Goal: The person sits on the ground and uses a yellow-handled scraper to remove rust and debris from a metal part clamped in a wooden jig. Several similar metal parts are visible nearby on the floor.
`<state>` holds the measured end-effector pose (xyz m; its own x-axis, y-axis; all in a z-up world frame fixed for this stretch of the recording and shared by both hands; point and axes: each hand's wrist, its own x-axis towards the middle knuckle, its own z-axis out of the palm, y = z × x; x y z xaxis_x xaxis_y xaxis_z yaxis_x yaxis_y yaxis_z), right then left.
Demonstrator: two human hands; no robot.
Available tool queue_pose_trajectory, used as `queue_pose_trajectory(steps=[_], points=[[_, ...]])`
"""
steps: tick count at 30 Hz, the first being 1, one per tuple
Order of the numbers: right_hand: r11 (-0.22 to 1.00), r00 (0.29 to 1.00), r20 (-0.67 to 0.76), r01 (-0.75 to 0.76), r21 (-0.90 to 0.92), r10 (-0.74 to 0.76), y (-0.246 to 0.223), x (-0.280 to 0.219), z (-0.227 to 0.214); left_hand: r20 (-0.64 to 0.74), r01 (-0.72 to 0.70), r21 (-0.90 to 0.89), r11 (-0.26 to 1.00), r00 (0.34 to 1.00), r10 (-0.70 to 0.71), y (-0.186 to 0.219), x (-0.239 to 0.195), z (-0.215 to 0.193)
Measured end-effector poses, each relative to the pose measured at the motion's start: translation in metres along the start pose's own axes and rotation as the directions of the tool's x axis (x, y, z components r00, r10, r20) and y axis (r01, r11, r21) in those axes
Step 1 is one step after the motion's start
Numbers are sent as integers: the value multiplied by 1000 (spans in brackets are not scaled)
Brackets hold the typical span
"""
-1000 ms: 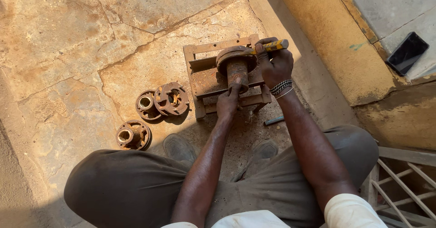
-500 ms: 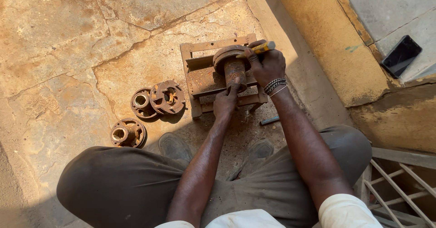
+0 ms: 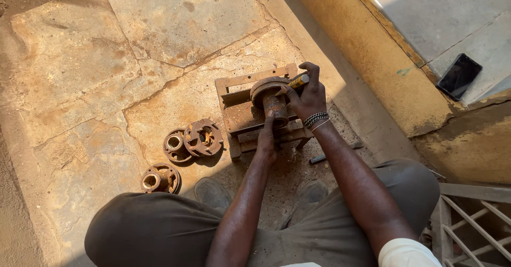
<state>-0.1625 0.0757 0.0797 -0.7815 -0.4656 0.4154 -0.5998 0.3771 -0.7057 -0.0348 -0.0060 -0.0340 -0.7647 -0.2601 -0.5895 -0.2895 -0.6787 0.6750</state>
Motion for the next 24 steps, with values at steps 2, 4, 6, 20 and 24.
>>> queue_pose_trajectory(steps=[2, 4, 6, 20, 24], points=[[999, 998, -53, 24, -26, -25, -2, -4, 0, 12, 9, -77, 997, 1000, -8, -3, 0, -4], [993, 991, -81, 103, -60, -108, -2, -4, 1, 26, 29, -123, 992, 999, -26, -2, 5, -6], [984, 984, -89, 149, -95, -157, -2, -7, 2, -9, 37, -130, 991, 999, -39, -4, 5, -5], [996, 1000, -4, 8, -94, -8, -10, 9, -17, -45, 55, -63, 997, 997, -58, -1, -12, 9], [966, 953, -161, 259, -10, -257, -16, 10, -36, -112, 5, -7, 1000, 994, -6, -1, -12, 13]])
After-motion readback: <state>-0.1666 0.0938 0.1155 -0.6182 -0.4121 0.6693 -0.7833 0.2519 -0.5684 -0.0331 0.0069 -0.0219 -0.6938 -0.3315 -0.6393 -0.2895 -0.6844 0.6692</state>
